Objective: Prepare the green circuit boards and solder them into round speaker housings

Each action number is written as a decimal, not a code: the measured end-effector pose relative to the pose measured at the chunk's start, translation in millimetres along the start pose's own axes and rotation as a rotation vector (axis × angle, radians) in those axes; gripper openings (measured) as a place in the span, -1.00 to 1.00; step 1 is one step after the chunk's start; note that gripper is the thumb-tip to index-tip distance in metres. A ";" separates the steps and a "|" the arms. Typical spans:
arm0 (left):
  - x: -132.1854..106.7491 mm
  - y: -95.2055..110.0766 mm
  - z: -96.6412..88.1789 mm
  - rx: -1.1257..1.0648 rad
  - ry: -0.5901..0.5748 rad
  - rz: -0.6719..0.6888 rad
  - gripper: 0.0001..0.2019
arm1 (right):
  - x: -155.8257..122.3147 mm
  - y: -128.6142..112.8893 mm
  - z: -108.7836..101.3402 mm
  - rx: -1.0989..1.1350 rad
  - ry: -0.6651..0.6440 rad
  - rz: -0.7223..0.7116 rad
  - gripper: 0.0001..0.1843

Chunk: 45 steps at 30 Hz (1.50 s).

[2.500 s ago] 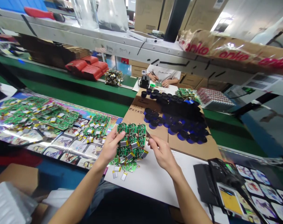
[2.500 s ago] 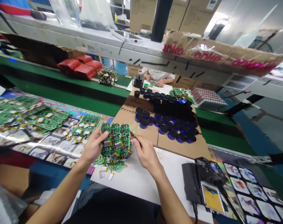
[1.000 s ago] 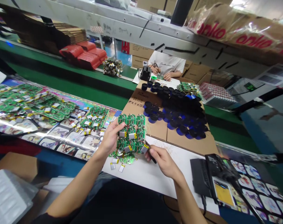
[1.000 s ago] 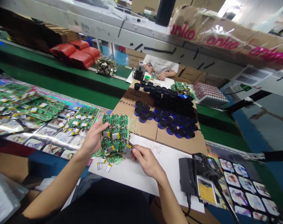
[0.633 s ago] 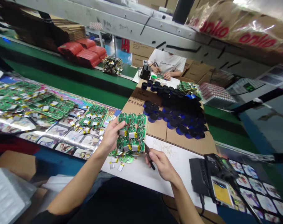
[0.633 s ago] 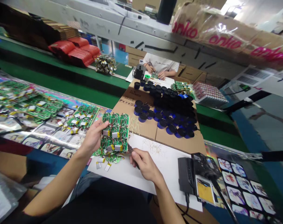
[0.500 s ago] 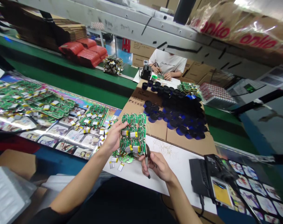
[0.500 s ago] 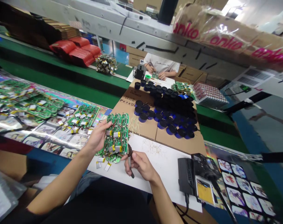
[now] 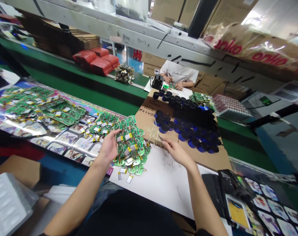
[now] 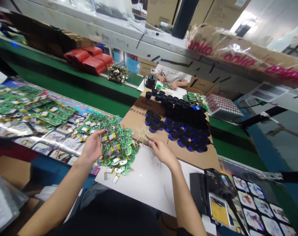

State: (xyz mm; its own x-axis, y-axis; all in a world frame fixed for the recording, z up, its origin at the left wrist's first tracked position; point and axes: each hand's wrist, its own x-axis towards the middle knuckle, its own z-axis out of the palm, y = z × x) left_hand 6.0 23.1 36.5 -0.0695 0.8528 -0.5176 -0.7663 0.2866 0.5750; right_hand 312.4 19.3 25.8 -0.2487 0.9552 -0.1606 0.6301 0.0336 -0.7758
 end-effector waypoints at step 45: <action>-34.5 54.6 58.9 1.031 -0.761 0.240 -0.59 | -39.3 -80.0 -33.1 -0.333 0.266 -0.591 -0.83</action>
State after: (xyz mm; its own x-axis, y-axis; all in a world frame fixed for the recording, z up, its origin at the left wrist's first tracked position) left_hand 4.2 35.0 123.0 0.5020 0.8638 -0.0436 0.0778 0.0052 0.9970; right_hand 296.1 -11.3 114.4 -0.4563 0.7875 0.4143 0.6467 0.6133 -0.4535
